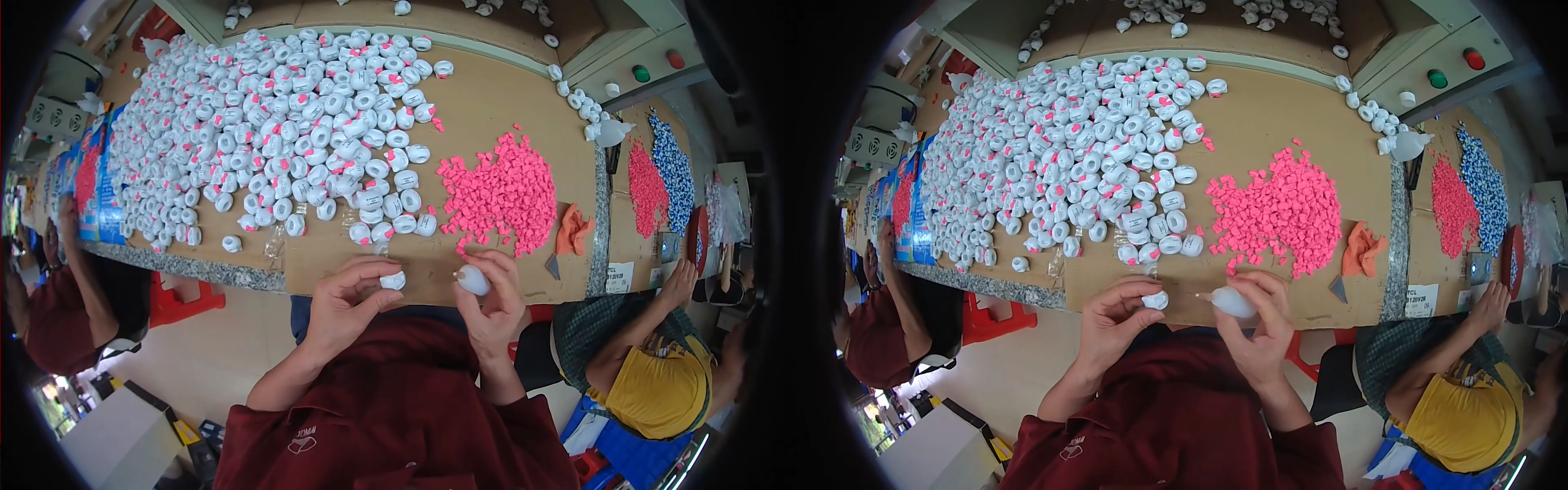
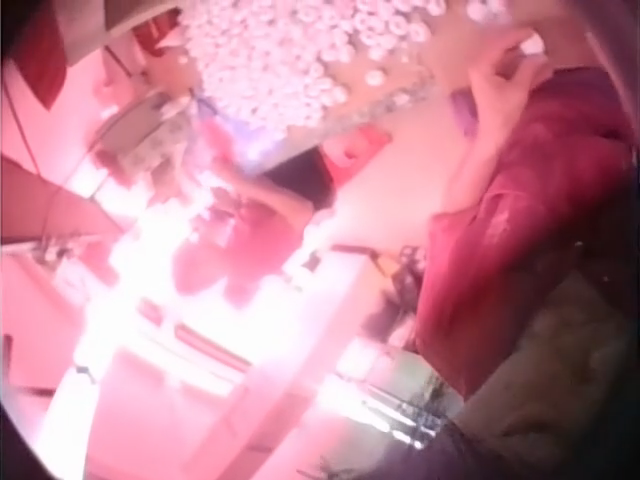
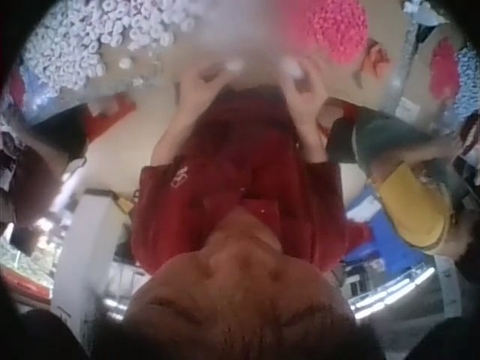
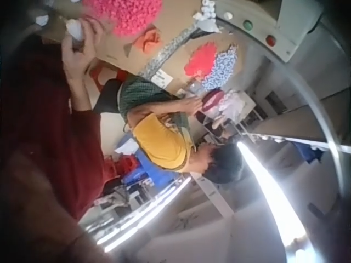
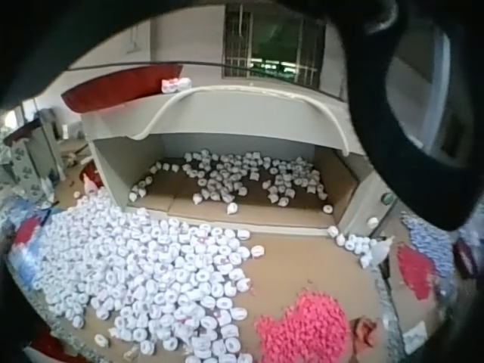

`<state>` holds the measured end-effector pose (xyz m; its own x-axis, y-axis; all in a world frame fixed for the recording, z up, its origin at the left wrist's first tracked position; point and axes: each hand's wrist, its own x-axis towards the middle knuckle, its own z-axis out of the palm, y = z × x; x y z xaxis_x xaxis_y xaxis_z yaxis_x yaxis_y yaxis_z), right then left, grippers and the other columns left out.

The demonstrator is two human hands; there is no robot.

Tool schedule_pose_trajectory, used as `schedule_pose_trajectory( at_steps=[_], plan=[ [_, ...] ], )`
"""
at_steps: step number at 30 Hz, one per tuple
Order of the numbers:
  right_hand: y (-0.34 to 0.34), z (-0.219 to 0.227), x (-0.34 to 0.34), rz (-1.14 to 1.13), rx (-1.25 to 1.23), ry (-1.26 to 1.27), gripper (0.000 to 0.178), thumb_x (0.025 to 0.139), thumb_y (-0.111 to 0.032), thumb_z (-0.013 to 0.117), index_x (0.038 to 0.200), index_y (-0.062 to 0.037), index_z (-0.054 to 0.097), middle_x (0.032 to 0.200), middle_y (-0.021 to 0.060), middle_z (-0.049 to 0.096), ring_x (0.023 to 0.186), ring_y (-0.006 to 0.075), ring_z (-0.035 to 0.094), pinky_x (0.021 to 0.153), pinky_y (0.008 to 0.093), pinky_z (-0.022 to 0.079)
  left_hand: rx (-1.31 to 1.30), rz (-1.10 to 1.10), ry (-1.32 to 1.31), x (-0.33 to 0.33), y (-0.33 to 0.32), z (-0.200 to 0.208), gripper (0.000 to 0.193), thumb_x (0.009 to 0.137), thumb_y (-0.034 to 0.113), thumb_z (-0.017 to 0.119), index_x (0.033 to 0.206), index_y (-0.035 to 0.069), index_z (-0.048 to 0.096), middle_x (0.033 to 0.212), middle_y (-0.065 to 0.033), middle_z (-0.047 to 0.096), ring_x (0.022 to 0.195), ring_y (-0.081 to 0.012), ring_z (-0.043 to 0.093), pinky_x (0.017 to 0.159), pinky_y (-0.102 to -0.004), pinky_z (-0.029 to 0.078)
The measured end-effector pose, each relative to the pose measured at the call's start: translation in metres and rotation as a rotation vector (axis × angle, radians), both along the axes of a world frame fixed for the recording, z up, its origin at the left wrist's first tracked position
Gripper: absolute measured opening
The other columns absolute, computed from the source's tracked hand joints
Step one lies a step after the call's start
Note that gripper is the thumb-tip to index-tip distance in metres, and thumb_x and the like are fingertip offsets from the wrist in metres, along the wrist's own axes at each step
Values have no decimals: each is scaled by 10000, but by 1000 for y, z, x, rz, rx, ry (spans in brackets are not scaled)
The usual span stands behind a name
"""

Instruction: The person assembles toy components by applying glue from a bottle to white plastic shells and inserting pink heart pieces into them.

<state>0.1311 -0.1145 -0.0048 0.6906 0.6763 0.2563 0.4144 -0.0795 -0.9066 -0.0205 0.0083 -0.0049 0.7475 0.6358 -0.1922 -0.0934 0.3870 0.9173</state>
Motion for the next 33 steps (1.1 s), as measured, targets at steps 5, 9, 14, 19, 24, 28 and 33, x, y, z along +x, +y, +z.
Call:
schedule_pose_trajectory(
  at_steps=[5, 9, 14, 19, 24, 28, 33],
  plan=[
    [20, -8, -9, -22, -158, -167, 348, 662, -85, 722, 985, -63, 596, 982, 48, 621, 957, 225, 514, 855, 348, 312, -52, -45, 81, -6, -7, -4, 309, 780, -107, 601, 1076, -30, 563, 1052, -82, 577, 944, -145, 588, 829, -256, 493],
    [17, 5, -7, -2, -183, -197, 347, 668, -106, 733, 980, -55, 591, 943, 52, 626, 943, 225, 514, 847, 337, 325, -74, -37, 12, -7, -6, -5, 314, 785, -104, 599, 1086, -30, 545, 1063, -89, 587, 933, -137, 590, 828, -260, 495],
    [-8, 10, 15, -107, -294, -251, 237, 689, -98, 718, 903, -59, 626, 880, 56, 609, 898, 228, 514, 802, 328, 347, -133, -84, -23, -5, -7, -7, 307, 799, -102, 584, 1094, -30, 542, 1076, -87, 587, 944, -126, 582, 836, -253, 486],
    [1, 11, 16, -111, -418, -362, 139, 700, -56, 698, 831, -59, 653, 833, 59, 602, 851, 223, 524, 775, 339, 381, -143, -118, -8, 1, -8, -8, 311, 812, -105, 562, 1112, -25, 539, 1099, -89, 578, 974, -119, 565, 854, -239, 468],
    [-7, 24, -1, 6, -195, 24, 165, 711, 41, 660, 865, -19, 654, 842, 89, 610, 791, 240, 562, 661, 302, 463, -173, -66, -24, 7, -14, -4, 281, 802, -108, 575, 1069, -23, 555, 1107, -95, 571, 977, -124, 568, 851, -243, 473],
    [-3, 24, -11, 117, -113, -178, 200, 717, 65, 646, 905, -3, 653, 816, 100, 619, 748, 246, 578, 646, 305, 474, -116, -30, -56, 9, -21, -5, 259, 779, -103, 607, 1021, -18, 570, 1109, -99, 555, 980, -145, 575, 833, -248, 488],
    [0, 22, -17, 81, -89, -238, 203, 698, 69, 658, 891, 6, 653, 826, 100, 629, 744, 242, 587, 636, 303, 480, 38, -59, 20, 12, -24, -2, 265, 763, -92, 631, 1014, -24, 582, 1098, -118, 536, 982, -171, 574, 843, -274, 495]
  ],
)
